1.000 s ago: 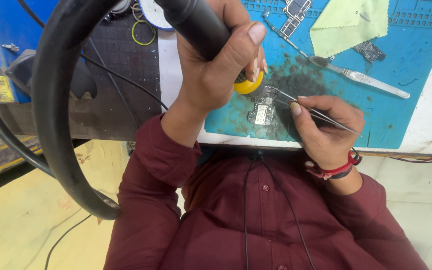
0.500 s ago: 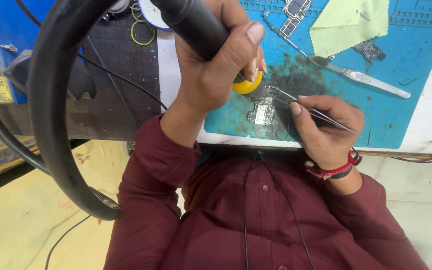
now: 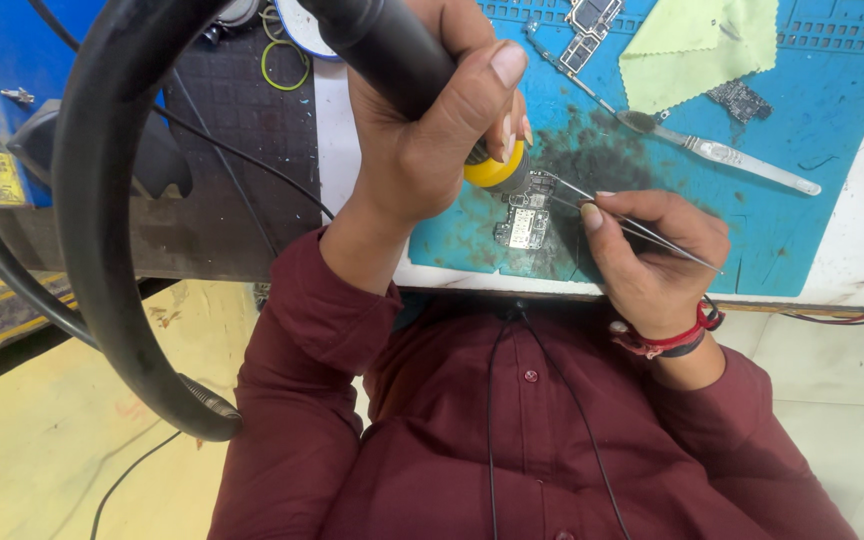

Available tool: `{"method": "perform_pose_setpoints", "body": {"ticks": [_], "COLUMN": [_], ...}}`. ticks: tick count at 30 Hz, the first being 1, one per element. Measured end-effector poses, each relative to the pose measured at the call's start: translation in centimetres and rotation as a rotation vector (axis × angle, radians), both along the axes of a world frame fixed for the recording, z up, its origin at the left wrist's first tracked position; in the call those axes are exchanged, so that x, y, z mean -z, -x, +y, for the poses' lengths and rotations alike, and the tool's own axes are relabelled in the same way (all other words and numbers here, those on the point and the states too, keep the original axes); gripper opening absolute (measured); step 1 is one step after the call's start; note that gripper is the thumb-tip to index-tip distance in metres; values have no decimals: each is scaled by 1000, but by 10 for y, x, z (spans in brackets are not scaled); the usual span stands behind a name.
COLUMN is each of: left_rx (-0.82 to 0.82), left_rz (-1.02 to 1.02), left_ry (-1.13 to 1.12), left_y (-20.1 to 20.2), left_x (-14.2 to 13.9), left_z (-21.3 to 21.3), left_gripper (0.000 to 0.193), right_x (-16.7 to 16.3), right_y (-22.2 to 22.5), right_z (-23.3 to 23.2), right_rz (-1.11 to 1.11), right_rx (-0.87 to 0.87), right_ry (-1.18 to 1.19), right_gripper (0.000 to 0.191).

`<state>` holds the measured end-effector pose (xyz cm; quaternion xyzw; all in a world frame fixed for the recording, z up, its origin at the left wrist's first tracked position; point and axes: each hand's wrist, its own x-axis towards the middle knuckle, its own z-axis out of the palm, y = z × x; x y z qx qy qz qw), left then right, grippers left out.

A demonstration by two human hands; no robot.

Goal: The person uses a soldering iron and tweezers to reflow solder on a small circuit board. They apply flux from a yellow bottle, then use the soldering iron to heat specific points while holding the board with tweezers. The person also uses a hot air gun to heat the board and places a small component into a blue container.

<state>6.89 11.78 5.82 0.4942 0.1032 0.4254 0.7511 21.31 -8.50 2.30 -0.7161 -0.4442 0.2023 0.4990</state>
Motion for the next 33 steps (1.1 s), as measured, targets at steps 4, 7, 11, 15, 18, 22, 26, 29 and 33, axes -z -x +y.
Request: {"method": "perform_pose_setpoints", "body": {"ticks": [4,7,11,15,18,22,26,29,33], "left_rx": [-1,1,-1,-6,-9,-8,-9,-7,-4], "left_rz": [2,-3,1,2,-4,-6,-16,-21,-21], "left_ry": [-24,-16,3,4,0,-7,-11,0,-1], "left_y": [0,0,1,1,2,2,2,2,2], "left_x": [0,0,-1,-1,-1,0,0,1,0], "left_z": [1,1,0,1,1,1,1,2,2], "left_gripper": [15,15,15,16,16,16,16,16,16], "right_x": [0,0,-1,-1,-2,-2,-1,-1,-1], "right_y": [0,0,0,0,0,0,0,0,0], "right_z": [0,0,0,1,1,1,1,1,1], "right_rz": [17,-3,10,5,-4,-2,8,0,13], "right_rx": [-5,-10,3,-7,-13,-15,-9,-8,-8], "right_ry": [-5,-7,6,-1,1,-2,-3,-2,-2], "right_gripper": [7,7,8,7,7,7,7,8,8]}}
